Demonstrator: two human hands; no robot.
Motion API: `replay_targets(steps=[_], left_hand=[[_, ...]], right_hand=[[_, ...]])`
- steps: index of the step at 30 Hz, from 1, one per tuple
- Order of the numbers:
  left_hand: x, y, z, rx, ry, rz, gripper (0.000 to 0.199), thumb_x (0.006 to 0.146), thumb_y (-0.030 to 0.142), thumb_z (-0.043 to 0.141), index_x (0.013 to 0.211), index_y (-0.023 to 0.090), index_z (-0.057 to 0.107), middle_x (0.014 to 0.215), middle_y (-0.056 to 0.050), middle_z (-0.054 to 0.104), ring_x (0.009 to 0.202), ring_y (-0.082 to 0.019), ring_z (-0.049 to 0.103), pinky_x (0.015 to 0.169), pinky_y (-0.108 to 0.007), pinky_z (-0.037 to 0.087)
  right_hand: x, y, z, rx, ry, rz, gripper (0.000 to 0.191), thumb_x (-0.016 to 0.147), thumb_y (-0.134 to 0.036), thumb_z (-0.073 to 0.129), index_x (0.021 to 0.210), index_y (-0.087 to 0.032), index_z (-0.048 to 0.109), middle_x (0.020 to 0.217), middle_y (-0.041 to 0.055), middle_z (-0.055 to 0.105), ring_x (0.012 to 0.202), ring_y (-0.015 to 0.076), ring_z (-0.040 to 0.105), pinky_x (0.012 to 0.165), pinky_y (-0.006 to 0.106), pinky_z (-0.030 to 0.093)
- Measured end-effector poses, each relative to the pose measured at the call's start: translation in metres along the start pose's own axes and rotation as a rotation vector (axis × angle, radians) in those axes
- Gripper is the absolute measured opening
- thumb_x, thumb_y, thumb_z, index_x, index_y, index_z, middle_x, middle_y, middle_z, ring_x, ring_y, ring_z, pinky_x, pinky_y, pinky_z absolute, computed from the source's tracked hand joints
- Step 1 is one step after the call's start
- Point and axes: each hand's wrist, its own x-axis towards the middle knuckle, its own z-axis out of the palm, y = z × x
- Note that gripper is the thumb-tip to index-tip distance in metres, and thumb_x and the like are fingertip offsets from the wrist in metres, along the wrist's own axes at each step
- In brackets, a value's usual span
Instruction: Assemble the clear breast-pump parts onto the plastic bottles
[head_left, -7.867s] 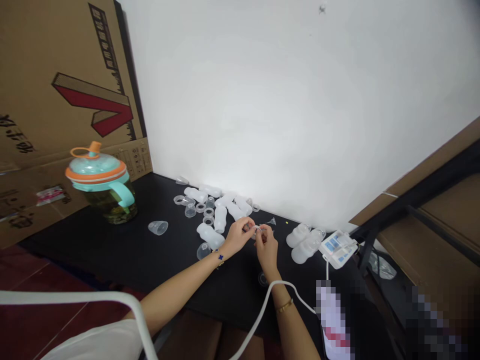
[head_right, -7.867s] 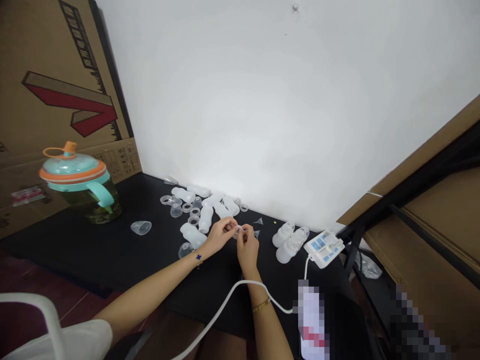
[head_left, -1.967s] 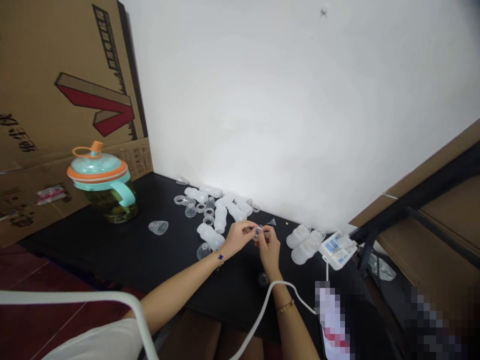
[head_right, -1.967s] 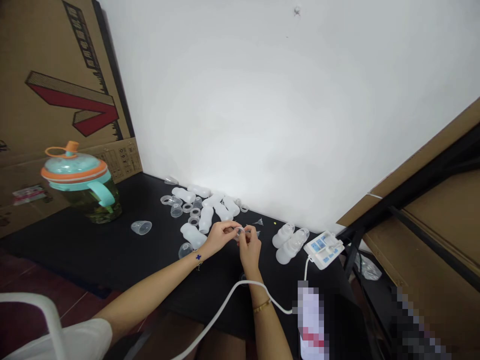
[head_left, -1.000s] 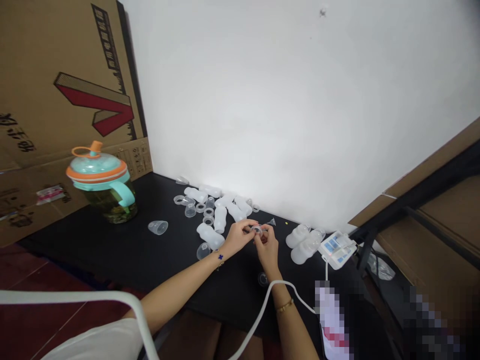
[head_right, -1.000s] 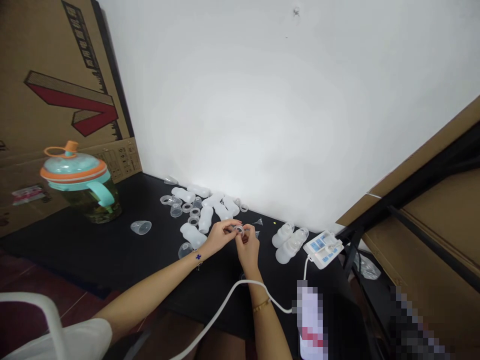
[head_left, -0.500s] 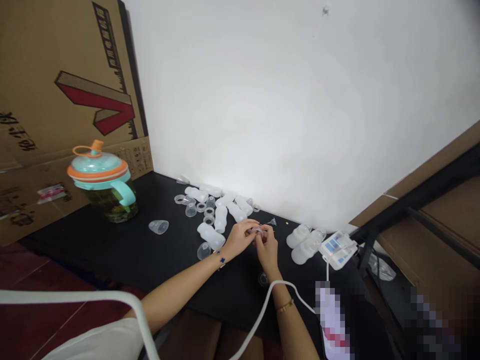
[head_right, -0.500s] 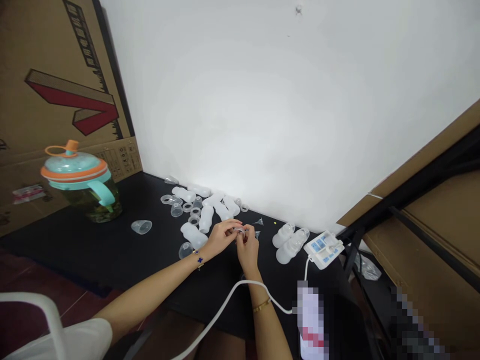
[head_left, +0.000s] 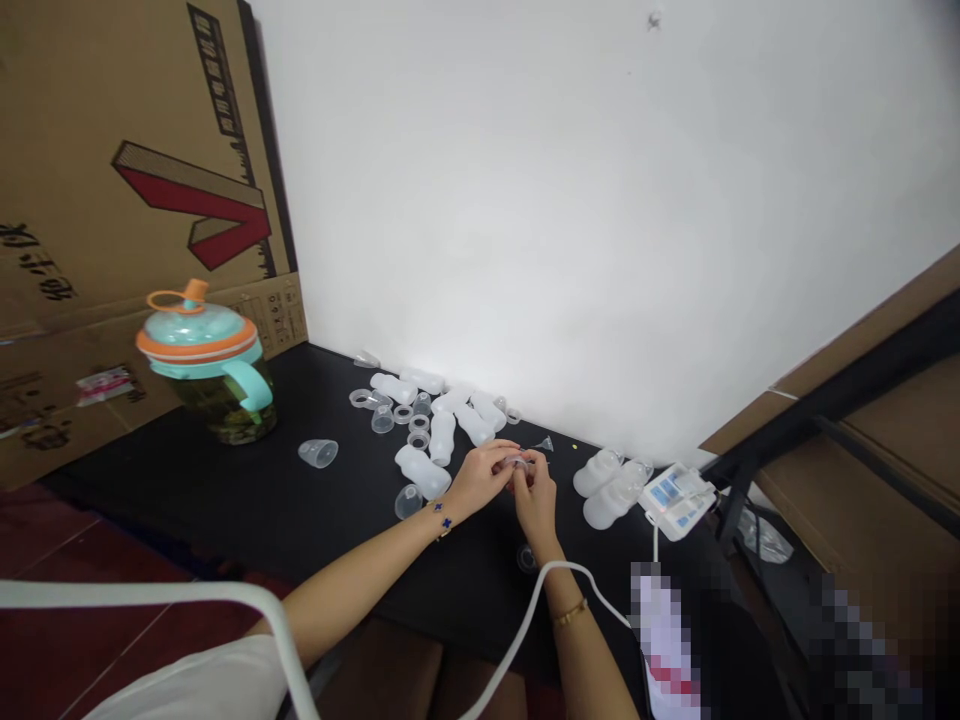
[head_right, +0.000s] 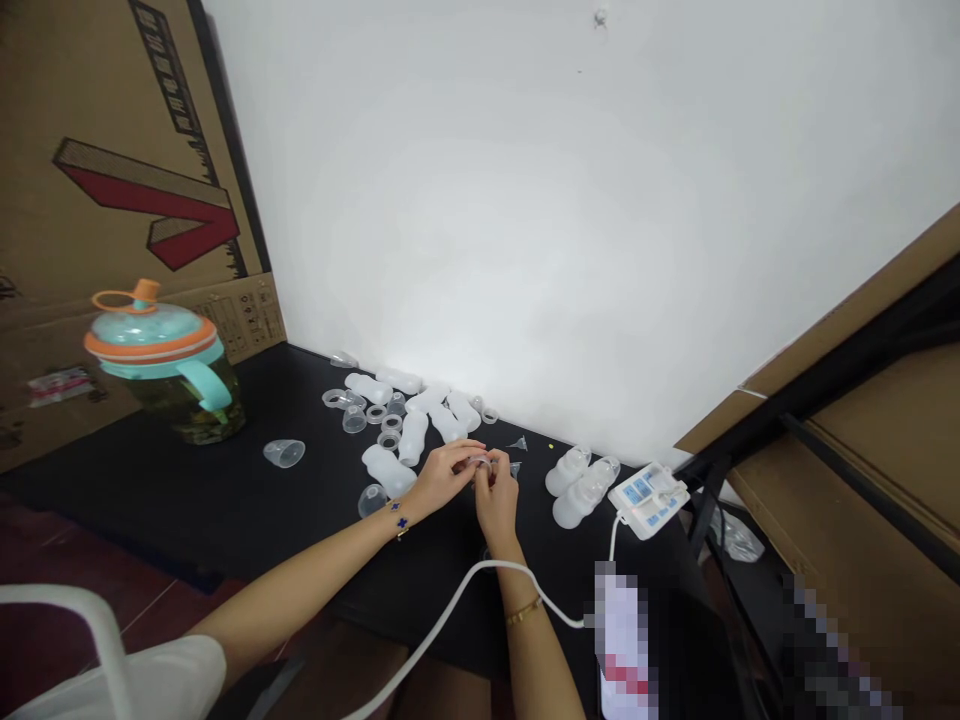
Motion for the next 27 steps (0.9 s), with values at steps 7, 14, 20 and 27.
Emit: replay_targets(steps=[7,14,20,27], left_hand=[[-0.0004,0.0006,0.0031,0.015,0.004,0.021,0.034,0.089,0.008,0.054,0.113,0.019,0.075,0.119,-0.009,0.073,0.103,-0.019,0.071,0.081,-0.029,0.062],[-0.0014,-0.0039,0.0032,0.076,-0.020,0.054,0.036,0.091,0.008,0.053,0.118,0.020,0.074,0.123,-0.009,0.072,0.107,-0.020,0.071,0.092,-0.033,0.060],[-0.0014,-0.0061,0.0033,0.120,-0.001,0.094,0.030,0.099,0.018,0.051,0.119,0.018,0.073,0.121,-0.010,0.073,0.110,-0.020,0.070,0.101,-0.035,0.056],[0.0005,0.0008,0.0001,0.076,-0.006,0.068,0.027,0.099,0.020,0.051,0.115,0.018,0.073,0.117,-0.010,0.074,0.107,-0.020,0.071,0.096,-0.034,0.057]], right_hand=[[0.0008,-0.0002,-0.0002,0.000,0.009,-0.007,0.022,0.093,-0.041,0.052,0.106,-0.024,0.053,0.069,-0.0020,0.066,0.059,0.0189,0.063,0.056,0.028,0.048],[0.0003,-0.0014,0.0010,0.015,0.005,0.003,0.023,0.093,-0.042,0.051,0.106,-0.024,0.052,0.067,-0.0017,0.066,0.056,0.0193,0.062,0.054,0.028,0.048],[-0.0008,-0.0055,0.0001,-0.016,0.006,-0.015,0.024,0.094,-0.043,0.049,0.104,-0.023,0.056,0.066,-0.0011,0.066,0.056,0.0199,0.064,0.055,0.029,0.048],[-0.0009,-0.0012,-0.0003,0.005,-0.004,0.002,0.027,0.097,-0.048,0.049,0.107,-0.023,0.056,0.077,0.0027,0.072,0.063,0.0217,0.069,0.060,0.031,0.053]])
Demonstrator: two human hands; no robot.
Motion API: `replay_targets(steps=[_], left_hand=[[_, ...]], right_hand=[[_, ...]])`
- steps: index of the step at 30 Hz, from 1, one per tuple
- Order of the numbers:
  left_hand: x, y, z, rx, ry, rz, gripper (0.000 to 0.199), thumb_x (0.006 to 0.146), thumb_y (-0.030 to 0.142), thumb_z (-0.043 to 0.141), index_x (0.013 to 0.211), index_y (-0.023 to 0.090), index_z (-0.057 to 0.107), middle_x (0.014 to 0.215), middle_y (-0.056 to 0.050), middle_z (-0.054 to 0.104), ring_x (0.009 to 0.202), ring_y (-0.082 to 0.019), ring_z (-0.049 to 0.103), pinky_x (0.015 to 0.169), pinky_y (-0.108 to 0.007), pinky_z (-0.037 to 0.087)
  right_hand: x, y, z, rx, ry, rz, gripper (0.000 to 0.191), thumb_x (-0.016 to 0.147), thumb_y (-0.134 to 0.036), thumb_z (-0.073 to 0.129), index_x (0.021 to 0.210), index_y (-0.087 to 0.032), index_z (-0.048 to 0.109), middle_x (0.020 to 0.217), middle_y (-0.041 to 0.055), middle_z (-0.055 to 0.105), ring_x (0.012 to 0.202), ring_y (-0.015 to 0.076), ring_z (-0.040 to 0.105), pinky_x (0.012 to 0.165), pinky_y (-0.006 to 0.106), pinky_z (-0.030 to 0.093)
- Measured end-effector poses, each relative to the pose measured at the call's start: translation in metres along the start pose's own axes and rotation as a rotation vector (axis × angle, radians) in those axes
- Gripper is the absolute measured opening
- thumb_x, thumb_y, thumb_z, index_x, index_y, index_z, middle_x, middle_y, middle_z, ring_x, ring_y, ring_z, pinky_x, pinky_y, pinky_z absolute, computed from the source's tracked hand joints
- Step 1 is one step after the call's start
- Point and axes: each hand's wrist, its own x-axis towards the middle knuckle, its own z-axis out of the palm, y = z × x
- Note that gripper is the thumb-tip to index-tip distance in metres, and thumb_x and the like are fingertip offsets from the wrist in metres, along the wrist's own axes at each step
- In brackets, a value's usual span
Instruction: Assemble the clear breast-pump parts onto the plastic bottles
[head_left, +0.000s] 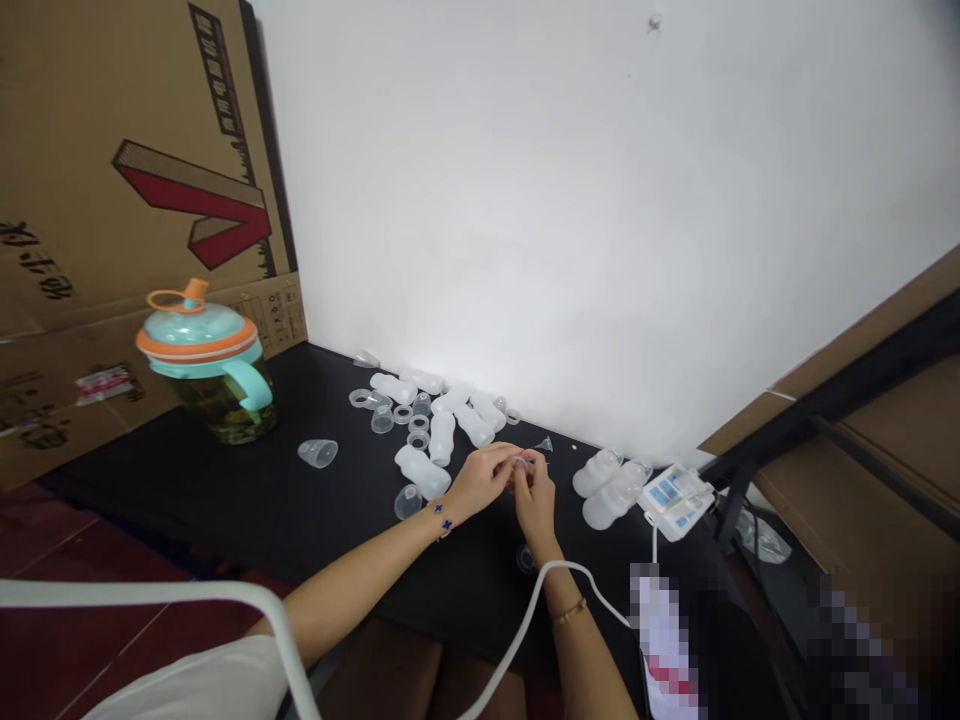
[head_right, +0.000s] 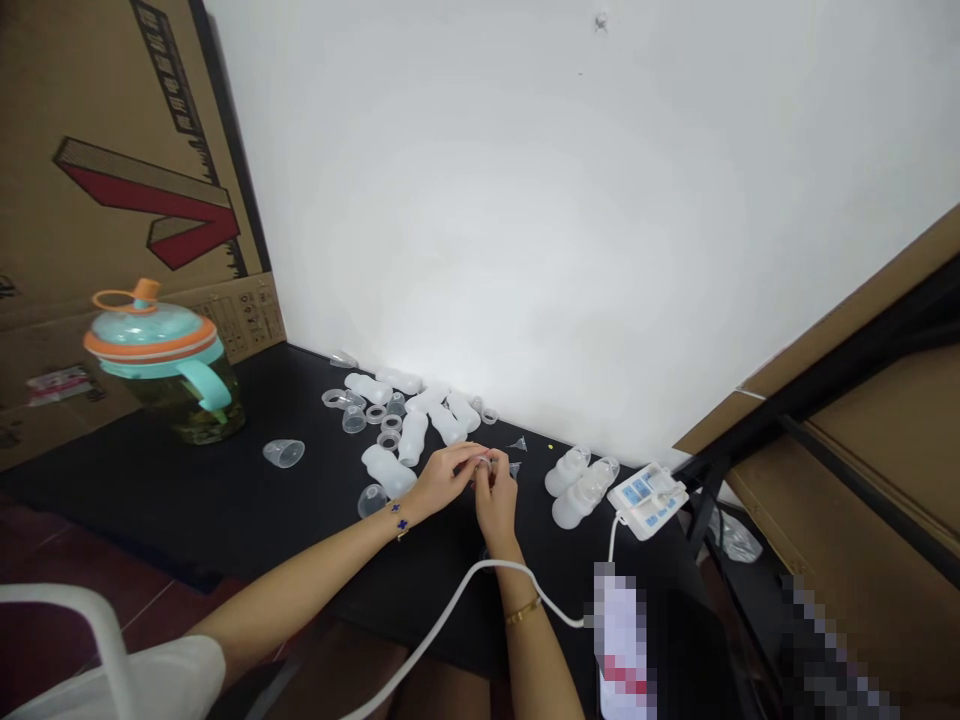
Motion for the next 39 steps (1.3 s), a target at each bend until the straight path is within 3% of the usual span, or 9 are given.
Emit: replay_targets(steps=[11,28,39], left_hand=[[0.0012,0.0061,-0.0003,-0.103,0.017,-0.089,0.025,0.095,0.017,0.052,0.109,0.018,0.073,0.108,-0.008,0.076,0.093,-0.018,0.071,0.077,-0.026,0.058],[0.0023,0.0046,0.0012,-0.081,0.052,-0.065,0.031,0.088,0.009,0.052,0.108,0.018,0.074,0.113,-0.009,0.074,0.094,-0.019,0.070,0.071,-0.026,0.056],[0.0036,0.0078,-0.0029,-0.107,0.054,-0.135,0.016,0.089,0.016,0.055,0.100,0.020,0.067,0.099,-0.003,0.069,0.073,-0.013,0.061,0.066,-0.024,0.049]], right_hand=[[-0.0007,-0.0006,-0.0006,0.011,0.004,-0.026,0.030,0.098,-0.048,0.048,0.110,-0.022,0.057,0.083,0.0052,0.075,0.065,0.0204,0.070,0.062,0.030,0.055],[-0.0001,-0.0006,0.0007,0.017,0.006,-0.047,0.026,0.095,-0.043,0.054,0.111,-0.022,0.055,0.077,0.0024,0.071,0.063,0.0196,0.066,0.059,0.029,0.051],[-0.0003,-0.0032,-0.0012,-0.037,-0.003,-0.100,0.031,0.098,-0.046,0.051,0.113,-0.021,0.058,0.080,0.0033,0.073,0.062,0.0178,0.065,0.057,0.027,0.049]])
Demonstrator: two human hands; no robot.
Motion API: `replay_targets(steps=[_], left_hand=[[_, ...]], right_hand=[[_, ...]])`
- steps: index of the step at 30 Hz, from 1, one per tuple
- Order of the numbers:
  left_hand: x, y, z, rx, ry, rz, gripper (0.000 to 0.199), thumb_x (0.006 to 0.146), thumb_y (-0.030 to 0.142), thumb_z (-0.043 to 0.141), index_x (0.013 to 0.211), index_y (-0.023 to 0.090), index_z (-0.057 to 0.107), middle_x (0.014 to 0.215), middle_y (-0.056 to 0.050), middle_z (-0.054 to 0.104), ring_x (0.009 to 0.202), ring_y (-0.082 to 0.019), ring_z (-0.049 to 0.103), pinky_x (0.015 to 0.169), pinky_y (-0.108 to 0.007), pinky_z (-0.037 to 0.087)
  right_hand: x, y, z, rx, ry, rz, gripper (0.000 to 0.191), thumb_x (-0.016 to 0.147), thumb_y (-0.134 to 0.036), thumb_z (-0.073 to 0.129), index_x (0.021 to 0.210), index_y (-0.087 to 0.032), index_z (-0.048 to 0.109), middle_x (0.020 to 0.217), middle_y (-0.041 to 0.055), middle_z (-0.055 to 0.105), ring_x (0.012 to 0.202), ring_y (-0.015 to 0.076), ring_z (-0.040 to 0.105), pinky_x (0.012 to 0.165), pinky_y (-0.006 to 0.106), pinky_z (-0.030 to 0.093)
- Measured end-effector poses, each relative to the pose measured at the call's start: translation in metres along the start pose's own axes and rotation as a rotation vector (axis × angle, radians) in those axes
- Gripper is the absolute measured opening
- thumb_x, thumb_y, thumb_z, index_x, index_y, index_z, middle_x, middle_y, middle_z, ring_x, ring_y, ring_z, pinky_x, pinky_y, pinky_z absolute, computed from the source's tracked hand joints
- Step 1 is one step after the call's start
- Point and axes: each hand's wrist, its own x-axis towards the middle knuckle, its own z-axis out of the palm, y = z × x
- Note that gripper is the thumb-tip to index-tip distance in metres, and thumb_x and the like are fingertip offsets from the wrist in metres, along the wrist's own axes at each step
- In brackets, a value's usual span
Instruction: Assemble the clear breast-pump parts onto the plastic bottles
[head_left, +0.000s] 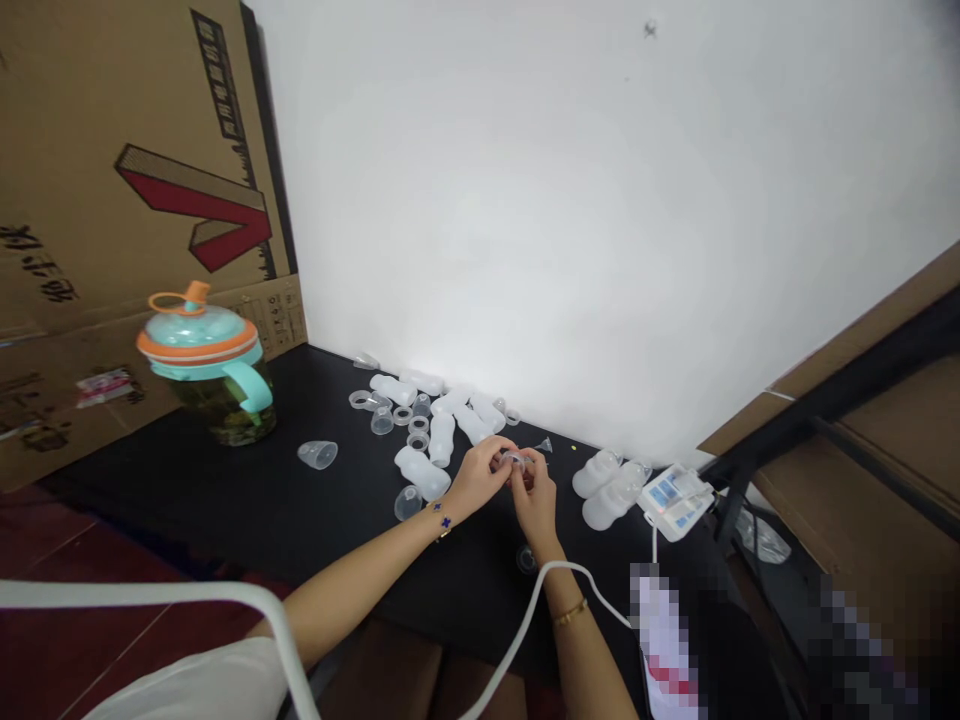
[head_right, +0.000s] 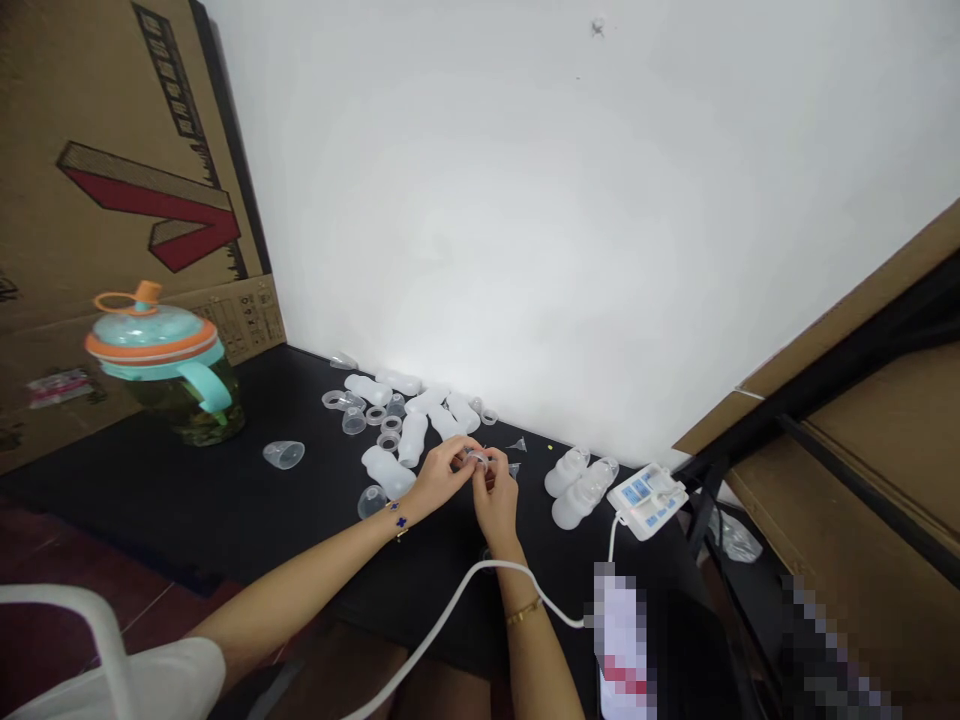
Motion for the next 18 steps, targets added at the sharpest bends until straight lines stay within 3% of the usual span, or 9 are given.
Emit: replay_targets(steps=[6,18], left_hand=[[0.0029,-0.0032,-0.0023,0.032,0.091,-0.029,0.013,0.080,0.010,0.054,0.087,0.019,0.057,0.081,0.003,0.056,0.063,-0.011,0.049,0.062,-0.024,0.041],[0.0060,-0.0020,-0.0068,0.001,0.061,-0.055,0.013,0.074,0.009,0.053,0.082,0.020,0.055,0.071,0.005,0.046,0.058,-0.011,0.041,0.060,-0.024,0.036]], right_hand=[[-0.0038,-0.0047,0.0032,-0.063,-0.067,-0.072,0.036,0.096,-0.040,0.053,0.126,-0.020,0.056,0.084,0.0037,0.072,0.063,0.0169,0.064,0.056,0.026,0.050],[-0.0050,-0.0050,0.0047,-0.077,-0.080,-0.102,0.036,0.094,-0.037,0.056,0.125,-0.021,0.061,0.093,0.0051,0.075,0.064,0.0165,0.066,0.060,0.027,0.052]])
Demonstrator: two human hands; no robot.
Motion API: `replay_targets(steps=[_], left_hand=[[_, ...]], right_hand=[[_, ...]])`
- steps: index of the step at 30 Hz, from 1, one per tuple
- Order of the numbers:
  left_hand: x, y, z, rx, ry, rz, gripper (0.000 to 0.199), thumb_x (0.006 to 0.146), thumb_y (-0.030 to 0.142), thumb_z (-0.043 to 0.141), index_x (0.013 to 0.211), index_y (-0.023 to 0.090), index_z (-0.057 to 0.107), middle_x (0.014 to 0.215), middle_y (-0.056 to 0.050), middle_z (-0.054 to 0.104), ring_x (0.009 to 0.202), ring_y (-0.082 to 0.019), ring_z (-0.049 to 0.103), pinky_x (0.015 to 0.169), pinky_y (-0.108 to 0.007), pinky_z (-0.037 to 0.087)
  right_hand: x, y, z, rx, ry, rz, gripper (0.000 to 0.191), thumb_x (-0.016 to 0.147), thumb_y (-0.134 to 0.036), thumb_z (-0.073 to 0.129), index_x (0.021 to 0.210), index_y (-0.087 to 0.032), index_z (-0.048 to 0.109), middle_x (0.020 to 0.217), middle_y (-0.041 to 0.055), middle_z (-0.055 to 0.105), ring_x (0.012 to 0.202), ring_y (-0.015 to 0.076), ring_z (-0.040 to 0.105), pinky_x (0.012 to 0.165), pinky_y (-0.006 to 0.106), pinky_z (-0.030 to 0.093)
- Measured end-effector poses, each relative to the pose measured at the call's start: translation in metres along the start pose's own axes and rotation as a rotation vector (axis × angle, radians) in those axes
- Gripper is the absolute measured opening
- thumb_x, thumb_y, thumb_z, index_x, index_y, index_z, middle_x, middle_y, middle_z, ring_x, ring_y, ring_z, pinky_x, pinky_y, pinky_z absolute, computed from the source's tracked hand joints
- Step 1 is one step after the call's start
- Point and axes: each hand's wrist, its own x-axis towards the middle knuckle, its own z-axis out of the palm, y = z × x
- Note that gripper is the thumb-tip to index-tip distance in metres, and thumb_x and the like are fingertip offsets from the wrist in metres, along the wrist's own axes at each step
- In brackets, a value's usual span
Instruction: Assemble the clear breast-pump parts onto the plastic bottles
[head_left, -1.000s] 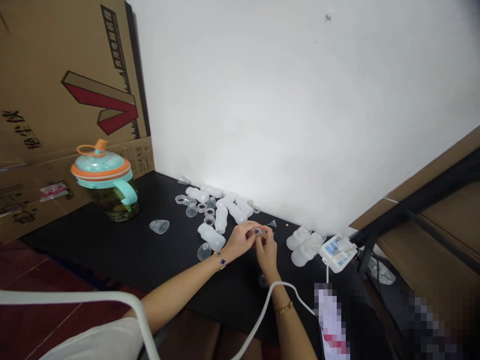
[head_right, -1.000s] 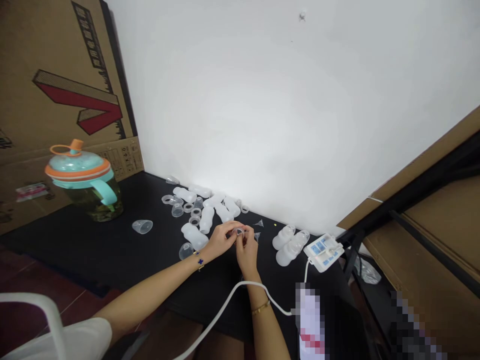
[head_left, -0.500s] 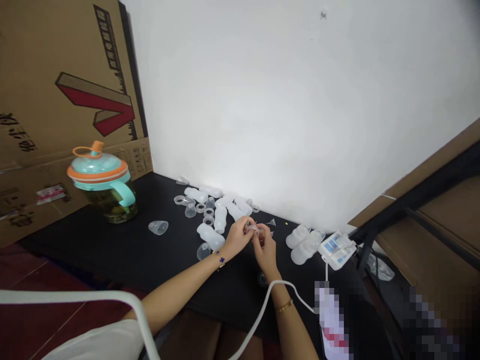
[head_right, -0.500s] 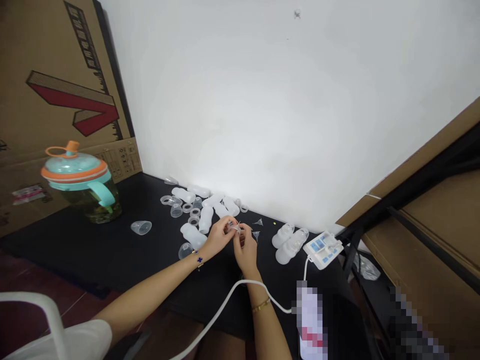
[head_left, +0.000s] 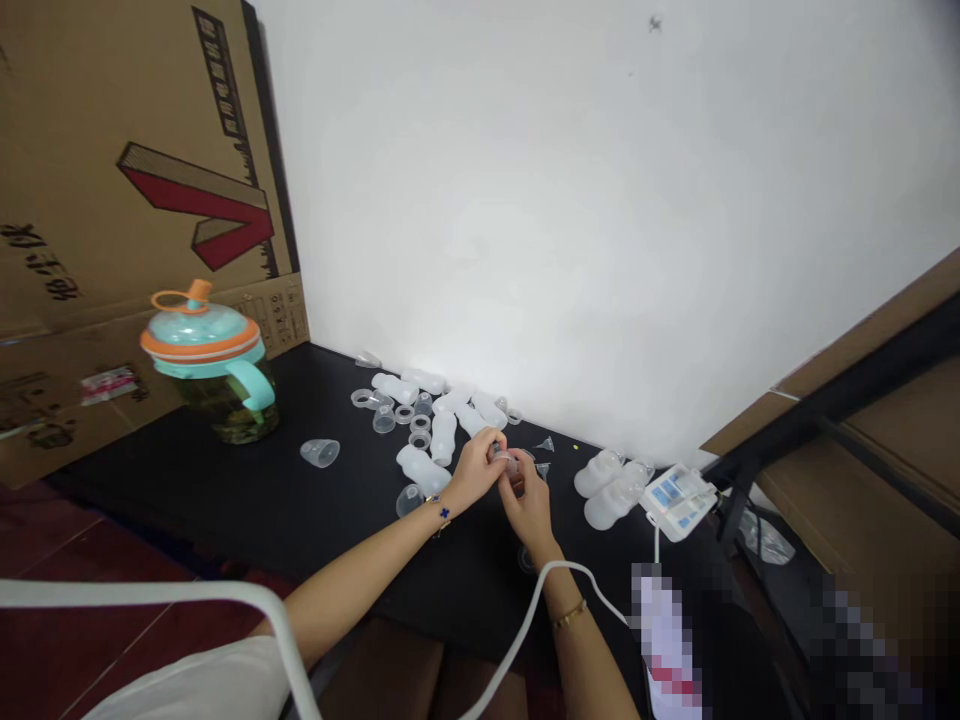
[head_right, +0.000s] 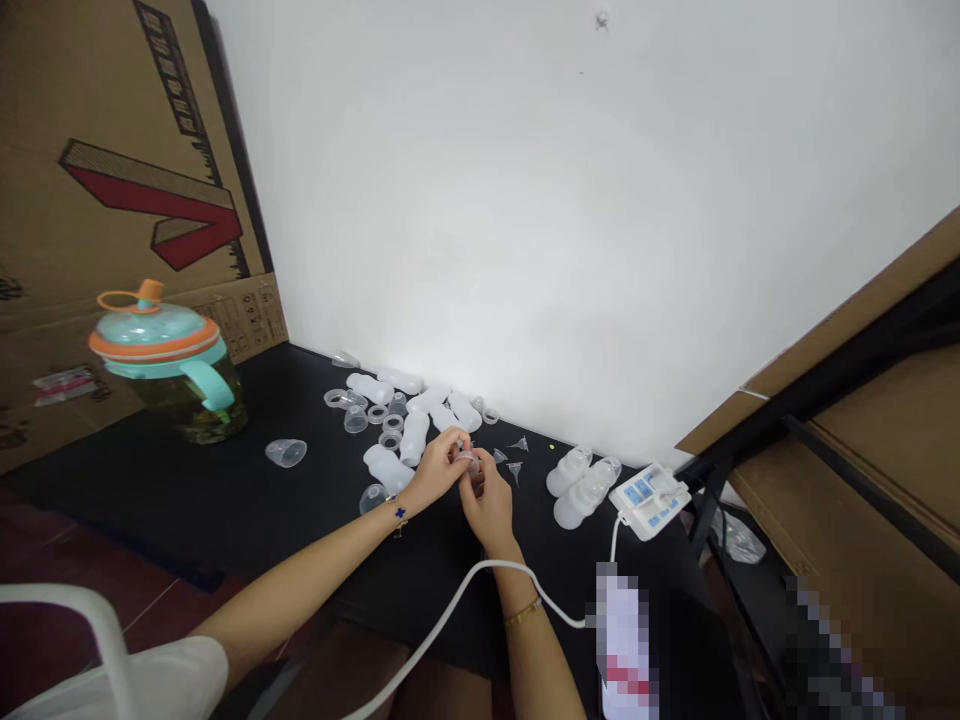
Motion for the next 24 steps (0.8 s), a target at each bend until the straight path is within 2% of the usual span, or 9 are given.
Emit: replay_targets(steps=[7,11,15,18,21,24], left_hand=[[0.0022,0.0033,-0.0025,-0.025,-0.027,-0.007,0.010,0.076,0.011,0.053,0.081,0.020,0.056,0.069,0.005,0.046,0.058,-0.012,0.041,0.059,-0.025,0.035],[0.0024,0.0039,-0.0034,-0.036,-0.039,0.014,0.009,0.077,0.012,0.053,0.081,0.019,0.056,0.073,0.004,0.050,0.060,-0.012,0.042,0.059,-0.024,0.035],[0.0033,0.0041,-0.0035,-0.153,-0.030,-0.024,0.002,0.083,0.021,0.058,0.084,0.019,0.057,0.084,0.001,0.057,0.069,-0.012,0.052,0.061,-0.022,0.040],[0.0046,0.0022,-0.0026,-0.277,-0.014,-0.120,0.019,0.080,0.028,0.068,0.094,0.018,0.059,0.096,-0.001,0.062,0.070,-0.011,0.057,0.059,-0.020,0.042],[0.0053,-0.0018,-0.0002,-0.346,-0.037,-0.199,0.037,0.076,0.033,0.075,0.106,0.017,0.060,0.107,-0.005,0.063,0.069,-0.009,0.058,0.056,-0.019,0.045],[0.0047,-0.0053,0.0033,-0.432,-0.102,-0.268,0.043,0.077,0.042,0.075,0.109,0.017,0.060,0.107,-0.006,0.063,0.063,-0.008,0.057,0.053,-0.020,0.047]], right_hand=[[-0.0001,-0.0040,-0.0018,0.041,0.011,0.036,0.036,0.091,-0.039,0.060,0.123,-0.022,0.064,0.084,0.0028,0.073,0.062,0.0171,0.064,0.059,0.027,0.050],[0.0002,-0.0038,-0.0018,0.108,0.012,0.041,0.036,0.091,-0.038,0.062,0.123,-0.022,0.063,0.088,0.0034,0.073,0.064,0.0165,0.064,0.060,0.027,0.050],[0.0023,-0.0033,-0.0015,0.366,0.045,0.122,0.058,0.086,-0.039,0.072,0.137,-0.025,0.049,0.100,0.0035,0.071,0.066,0.0146,0.065,0.058,0.026,0.052],[0.0053,-0.0037,-0.0023,0.581,0.063,0.197,0.067,0.083,-0.043,0.074,0.141,-0.027,0.044,0.102,0.0027,0.069,0.066,0.0142,0.066,0.053,0.025,0.052],[0.0080,-0.0041,-0.0037,0.667,0.083,0.242,0.058,0.085,-0.047,0.072,0.135,-0.025,0.052,0.101,0.0033,0.068,0.066,0.0146,0.067,0.049,0.024,0.051],[0.0093,-0.0038,-0.0042,0.668,0.089,0.243,0.049,0.085,-0.048,0.073,0.125,-0.023,0.061,0.103,0.0051,0.069,0.070,0.0158,0.067,0.049,0.024,0.052]])
